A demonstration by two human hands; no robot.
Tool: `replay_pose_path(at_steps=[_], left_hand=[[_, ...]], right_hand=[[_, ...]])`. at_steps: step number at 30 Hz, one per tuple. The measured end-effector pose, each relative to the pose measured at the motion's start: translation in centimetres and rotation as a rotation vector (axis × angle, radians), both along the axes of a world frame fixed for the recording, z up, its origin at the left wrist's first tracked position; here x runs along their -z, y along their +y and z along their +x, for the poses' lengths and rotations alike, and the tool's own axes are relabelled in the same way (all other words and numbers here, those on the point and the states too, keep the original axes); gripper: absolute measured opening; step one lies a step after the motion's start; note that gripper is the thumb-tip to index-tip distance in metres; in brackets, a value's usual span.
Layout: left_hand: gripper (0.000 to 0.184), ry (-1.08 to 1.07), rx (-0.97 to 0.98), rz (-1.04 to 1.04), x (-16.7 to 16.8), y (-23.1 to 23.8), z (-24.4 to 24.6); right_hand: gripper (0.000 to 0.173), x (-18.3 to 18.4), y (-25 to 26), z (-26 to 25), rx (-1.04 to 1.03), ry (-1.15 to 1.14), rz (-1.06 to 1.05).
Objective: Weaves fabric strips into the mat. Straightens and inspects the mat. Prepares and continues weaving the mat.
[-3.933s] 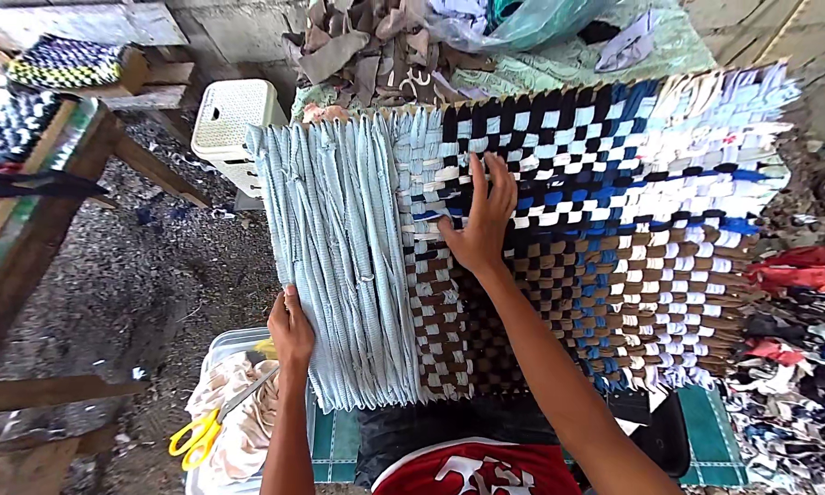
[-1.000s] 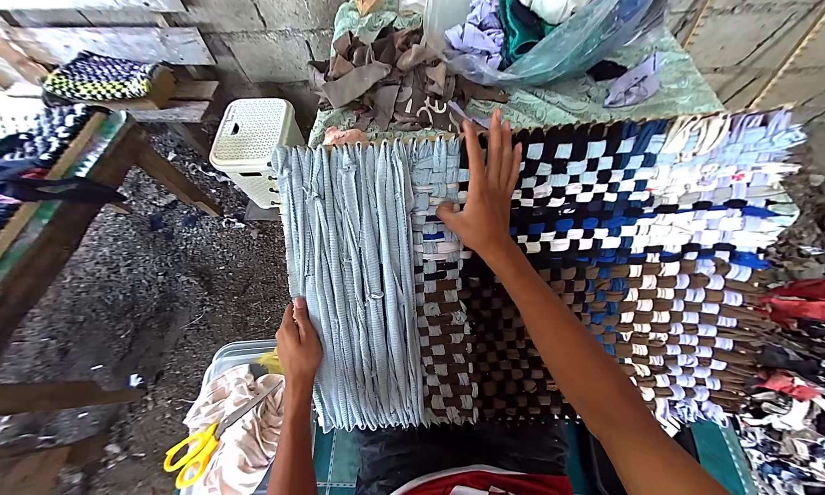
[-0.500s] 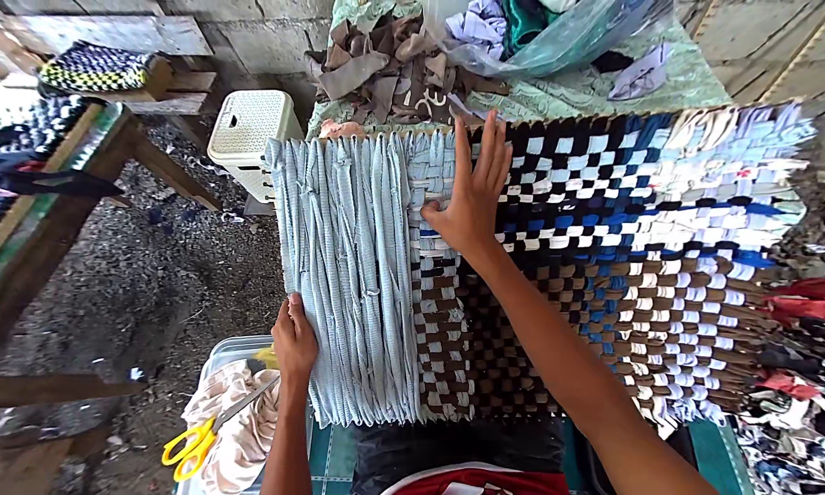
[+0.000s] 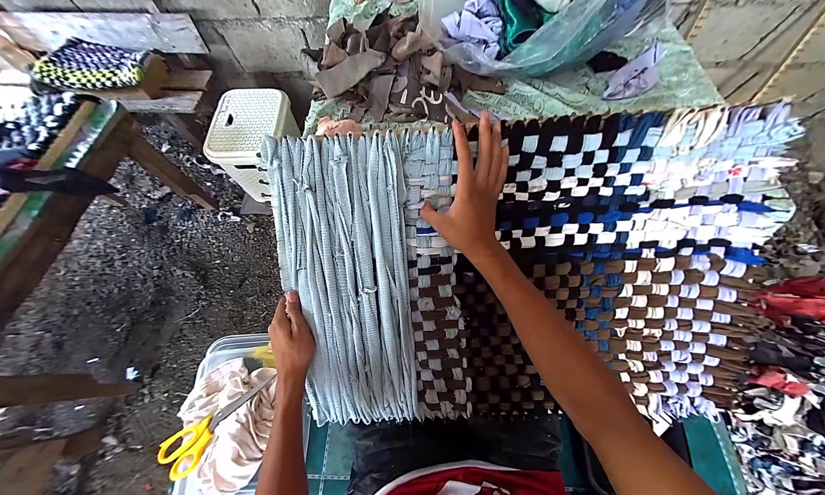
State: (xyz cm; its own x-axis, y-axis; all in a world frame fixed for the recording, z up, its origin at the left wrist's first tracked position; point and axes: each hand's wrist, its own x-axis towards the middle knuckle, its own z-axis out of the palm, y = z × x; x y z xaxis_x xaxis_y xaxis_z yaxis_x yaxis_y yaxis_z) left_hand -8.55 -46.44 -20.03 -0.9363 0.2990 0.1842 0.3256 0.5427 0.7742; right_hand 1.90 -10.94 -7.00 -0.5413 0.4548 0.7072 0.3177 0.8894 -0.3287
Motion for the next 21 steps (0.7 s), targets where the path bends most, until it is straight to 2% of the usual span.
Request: replay_pose_path(at_steps=[4, 10, 15, 18, 21], left_hand=[[0.066, -0.001, -0.001, -0.019, 0.1, 0.0, 0.0], [0.065, -0.002, -0.029, -0.02, 0.1, 0.1, 0.2], [0.064, -0.019, -0.01, -0.009, 0.0, 0.1, 0.2], [0.064, -0.014, -0.01, -0.004, 0.1, -0.1, 0.1], [0.065, -0.004, -0.012, -0.013, 0.0, -0.1, 0.1]], right_hand=[[0.113, -0.1, 0.6, 0.6, -0.046, -0.014, -0.013], [0.098, 1.3, 0.6, 2.2, -0.214, 0.039, -0.002], [0.115, 2.8, -2.0, 1.5, 0.001, 0.051, 0.012], [0.113, 3.1, -2.2, 0.9, 0.058, 0.009, 0.038], [0.103, 3.6, -0.8, 2.0, -0.004, -0.033, 0.058]])
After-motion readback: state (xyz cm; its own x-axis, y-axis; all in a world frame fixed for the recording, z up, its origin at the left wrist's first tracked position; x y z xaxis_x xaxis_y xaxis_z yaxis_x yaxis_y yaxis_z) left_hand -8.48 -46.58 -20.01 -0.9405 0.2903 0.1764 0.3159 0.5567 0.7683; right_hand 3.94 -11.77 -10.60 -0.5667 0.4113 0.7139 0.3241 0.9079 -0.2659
